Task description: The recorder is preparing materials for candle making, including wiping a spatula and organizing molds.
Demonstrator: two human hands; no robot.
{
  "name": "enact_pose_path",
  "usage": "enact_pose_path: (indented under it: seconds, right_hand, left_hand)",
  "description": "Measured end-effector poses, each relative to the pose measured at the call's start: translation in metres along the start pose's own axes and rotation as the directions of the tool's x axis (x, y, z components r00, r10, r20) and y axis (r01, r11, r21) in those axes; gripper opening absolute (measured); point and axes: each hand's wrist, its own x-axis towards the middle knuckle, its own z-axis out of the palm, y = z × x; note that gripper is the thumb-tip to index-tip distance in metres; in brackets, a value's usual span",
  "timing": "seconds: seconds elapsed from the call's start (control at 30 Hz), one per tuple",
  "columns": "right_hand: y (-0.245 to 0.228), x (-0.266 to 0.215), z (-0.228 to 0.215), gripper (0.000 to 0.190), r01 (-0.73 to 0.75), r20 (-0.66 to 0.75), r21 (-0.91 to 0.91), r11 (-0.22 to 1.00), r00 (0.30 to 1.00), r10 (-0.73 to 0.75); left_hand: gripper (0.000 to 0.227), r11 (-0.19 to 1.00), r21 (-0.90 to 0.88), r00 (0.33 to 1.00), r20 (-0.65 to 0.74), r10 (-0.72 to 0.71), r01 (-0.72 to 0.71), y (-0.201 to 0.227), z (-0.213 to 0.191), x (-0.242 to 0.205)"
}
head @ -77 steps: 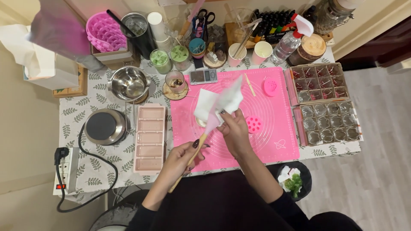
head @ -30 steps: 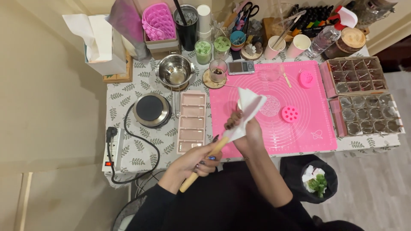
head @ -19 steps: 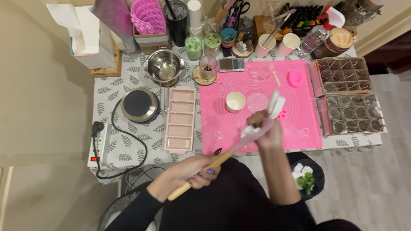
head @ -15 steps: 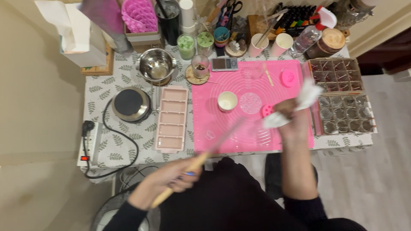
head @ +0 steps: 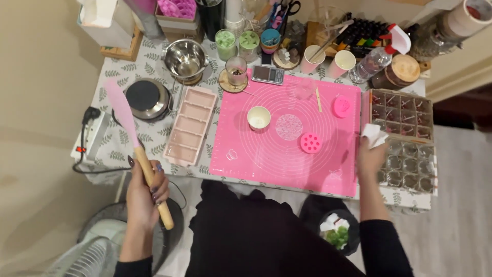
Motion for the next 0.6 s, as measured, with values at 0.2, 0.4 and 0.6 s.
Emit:
enact_pose_path:
  seconds: [0.2,0.4,0.6]
  right_hand:
    - [-0.146,-0.066,-0.034,0.058,0.452,0.023,-0.273,0.849,0.885,-0.464]
    - [-0.239,-0.194,-0.029,0.035,0.536,0.409,0.58,0.613,0.459,-0.789]
    - [-0.242,-0.233,0.038,0.023,0.115,0.854,0.445,0.888,0.243,-0.459]
  left_hand:
    - [0.041,0.991,0.124,0.996,-0.076,0.05,-0.041,-0.03,0.006,-0.013]
    - [0.047,0.863,0.499,0.981,0.193,-0.021,-0.08,-0.097,0.031,-0.016]
    - [0.043,0.946,0.248,0.978,0.049,0.204,-0.21,-0.101,0.008,-0.019]
